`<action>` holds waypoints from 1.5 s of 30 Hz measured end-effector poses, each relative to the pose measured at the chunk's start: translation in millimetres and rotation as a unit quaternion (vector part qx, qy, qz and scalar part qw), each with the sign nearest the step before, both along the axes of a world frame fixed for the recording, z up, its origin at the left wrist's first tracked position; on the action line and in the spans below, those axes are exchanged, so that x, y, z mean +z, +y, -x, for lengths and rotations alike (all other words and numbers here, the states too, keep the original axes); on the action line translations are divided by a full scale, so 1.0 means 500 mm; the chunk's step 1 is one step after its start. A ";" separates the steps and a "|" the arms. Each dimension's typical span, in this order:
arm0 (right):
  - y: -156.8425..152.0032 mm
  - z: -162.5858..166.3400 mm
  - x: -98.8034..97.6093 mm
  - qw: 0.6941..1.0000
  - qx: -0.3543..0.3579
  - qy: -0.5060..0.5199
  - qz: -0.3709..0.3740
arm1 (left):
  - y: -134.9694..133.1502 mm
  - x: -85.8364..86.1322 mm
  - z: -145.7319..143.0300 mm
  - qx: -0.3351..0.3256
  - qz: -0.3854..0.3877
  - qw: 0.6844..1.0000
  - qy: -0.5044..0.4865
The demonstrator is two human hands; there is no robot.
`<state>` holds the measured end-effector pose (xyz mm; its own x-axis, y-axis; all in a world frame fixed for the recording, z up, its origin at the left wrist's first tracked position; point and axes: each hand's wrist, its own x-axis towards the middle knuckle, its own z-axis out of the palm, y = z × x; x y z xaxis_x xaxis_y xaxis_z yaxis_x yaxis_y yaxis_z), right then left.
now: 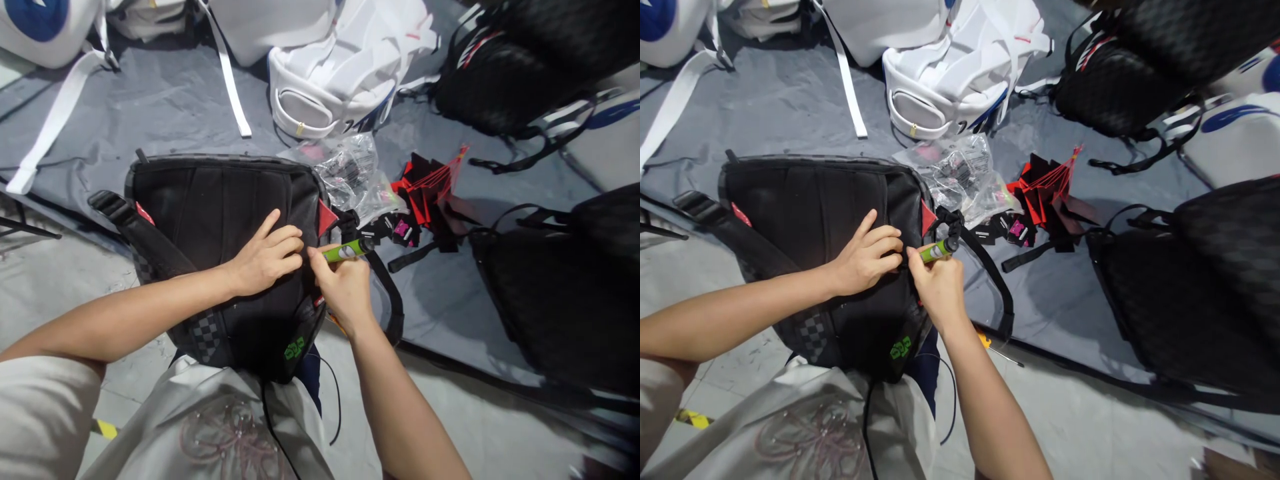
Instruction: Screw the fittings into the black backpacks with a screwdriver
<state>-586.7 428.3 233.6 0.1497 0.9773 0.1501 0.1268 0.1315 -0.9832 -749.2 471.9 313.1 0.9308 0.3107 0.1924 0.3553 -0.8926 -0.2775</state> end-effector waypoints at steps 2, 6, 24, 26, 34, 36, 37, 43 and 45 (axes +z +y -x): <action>0.000 -0.003 -0.003 1.000 0.014 0.009 -0.004 | 0.001 -0.002 0.003 -0.002 0.021 1.000 -0.004; -0.002 -0.011 -0.008 0.999 0.005 0.023 0.027 | 0.002 -0.010 0.005 -0.007 0.039 0.999 -0.016; 0.007 -0.013 -0.006 0.999 0.038 0.019 0.008 | 0.009 -0.038 0.015 -0.030 -0.008 0.996 -0.088; 0.007 -0.013 -0.004 0.999 0.043 0.012 0.003 | 0.008 -0.038 0.015 -0.028 -0.011 0.996 -0.087; 0.005 -0.014 -0.001 0.999 0.025 -0.041 -0.002 | 0.007 -0.035 0.015 -0.014 -0.013 0.997 -0.070; 0.006 -0.015 -0.002 0.999 0.023 -0.031 -0.001 | 0.008 -0.034 0.014 -0.009 -0.012 0.998 -0.062; 0.006 -0.015 -0.002 0.999 0.035 -0.017 -0.002 | 0.008 -0.033 0.014 -0.006 -0.012 0.998 -0.059; 0.002 -0.014 -0.007 0.999 0.017 -0.042 0.005 | -0.009 -0.026 0.009 0.009 -0.005 0.999 -0.043; -0.003 -0.013 -0.007 0.999 0.034 -0.014 0.003 | -0.005 -0.008 -0.001 0.016 -0.004 1.000 -0.018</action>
